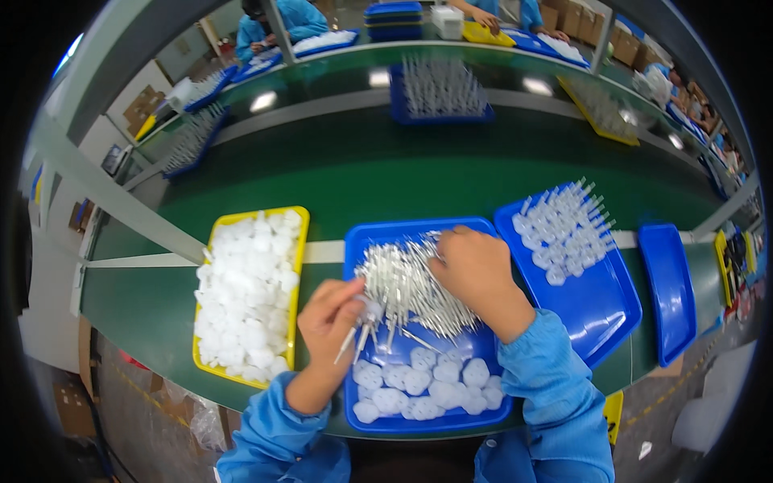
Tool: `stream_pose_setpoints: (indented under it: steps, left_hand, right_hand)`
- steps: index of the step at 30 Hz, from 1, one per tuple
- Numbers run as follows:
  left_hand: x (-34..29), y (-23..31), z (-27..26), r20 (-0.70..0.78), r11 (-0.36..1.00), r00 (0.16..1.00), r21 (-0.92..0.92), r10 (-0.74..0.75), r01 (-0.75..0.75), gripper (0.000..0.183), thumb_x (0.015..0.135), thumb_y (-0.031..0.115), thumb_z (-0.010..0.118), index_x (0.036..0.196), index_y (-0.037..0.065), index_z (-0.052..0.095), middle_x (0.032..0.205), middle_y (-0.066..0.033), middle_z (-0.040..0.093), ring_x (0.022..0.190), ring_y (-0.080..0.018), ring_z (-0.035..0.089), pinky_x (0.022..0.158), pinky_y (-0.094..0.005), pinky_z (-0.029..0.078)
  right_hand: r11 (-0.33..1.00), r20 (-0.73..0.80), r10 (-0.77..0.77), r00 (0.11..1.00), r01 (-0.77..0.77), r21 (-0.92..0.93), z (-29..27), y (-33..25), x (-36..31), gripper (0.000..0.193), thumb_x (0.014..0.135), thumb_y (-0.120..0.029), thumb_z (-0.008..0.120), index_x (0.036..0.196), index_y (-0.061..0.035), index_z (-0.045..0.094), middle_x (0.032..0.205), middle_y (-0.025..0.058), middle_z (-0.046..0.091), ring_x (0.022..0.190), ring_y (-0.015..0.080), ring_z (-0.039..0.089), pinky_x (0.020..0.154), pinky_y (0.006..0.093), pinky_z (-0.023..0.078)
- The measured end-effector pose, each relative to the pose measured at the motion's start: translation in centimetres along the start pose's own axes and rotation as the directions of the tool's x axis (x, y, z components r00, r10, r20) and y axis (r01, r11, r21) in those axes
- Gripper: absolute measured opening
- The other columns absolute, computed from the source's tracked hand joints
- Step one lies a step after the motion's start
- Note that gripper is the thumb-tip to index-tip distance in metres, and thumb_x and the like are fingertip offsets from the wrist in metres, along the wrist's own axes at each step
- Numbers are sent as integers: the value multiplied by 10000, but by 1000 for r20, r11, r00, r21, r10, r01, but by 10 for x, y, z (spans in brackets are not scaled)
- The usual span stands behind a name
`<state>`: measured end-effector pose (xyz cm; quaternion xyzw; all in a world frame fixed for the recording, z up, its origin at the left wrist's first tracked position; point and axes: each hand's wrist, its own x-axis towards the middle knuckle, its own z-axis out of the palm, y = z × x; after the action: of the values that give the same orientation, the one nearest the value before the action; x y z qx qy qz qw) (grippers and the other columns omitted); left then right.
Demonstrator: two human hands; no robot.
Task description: The person inserts white sticks into white cotton heads to assemble cotton swabs. They pick up a cotton head from a yellow tray and a stick from a blue tray, insert the stick into the head, and place the finished swab into a blue tray. The process is repeated continuously throughout the video.
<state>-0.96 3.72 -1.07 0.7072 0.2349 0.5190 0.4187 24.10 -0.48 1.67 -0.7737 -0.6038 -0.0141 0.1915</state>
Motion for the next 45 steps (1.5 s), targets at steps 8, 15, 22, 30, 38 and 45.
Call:
stream_pose_setpoints:
  steps: [8,15,22,30,38,45]
  left_hand:
    - [-6,8,-1,108,923,953,-242,-282,300,242,1044,-64,717,1272,-66,799,1163,-133,708,965,-171,718,836,-294,634]
    - [3,0,4,213,958,953,-138,-217,250,624,998,-169,594,1600,-2,614,1425,-135,545,1203,-189,654,930,-282,648]
    - [0,0,2,272,962,924,47,-270,268,625,994,-184,602,1591,2,622,1320,-90,530,1218,-178,637,1009,-279,609]
    - [5,9,8,263,959,924,24,-278,282,554,962,-147,691,1497,-4,701,1222,-81,610,1089,-144,645,928,-258,627]
    - [3,21,6,276,953,923,-62,-268,295,520,928,-198,669,1428,-64,717,1273,-117,618,1173,-193,719,904,-263,654]
    - [3,15,4,260,927,924,-177,-281,332,484,959,-185,650,1430,-82,693,1344,-145,628,1227,-233,734,944,-302,667]
  right_hand:
    - [893,70,107,992,-127,432,-16,1,-10,129,873,-191,860,912,-88,793,865,55,789,802,246,775,758,442,597]
    - [864,-211,28,977,83,496,-11,12,-32,120,885,-158,882,920,-121,773,865,4,783,778,191,742,855,401,476]
    - [989,-72,-112,991,118,91,-5,7,-38,141,863,-203,870,882,-153,739,874,5,728,877,244,718,849,434,452]
    - [865,-125,-85,988,136,483,-28,9,-49,153,855,-126,919,958,-136,806,886,20,796,808,212,734,893,398,487]
    - [771,-195,-235,952,305,560,-23,-18,-60,233,796,-57,951,1009,-105,870,859,30,809,743,182,732,741,341,530]
    - [756,-159,-224,961,275,595,-22,-15,-63,256,799,-45,939,1045,-83,879,744,24,755,658,163,702,676,319,520]
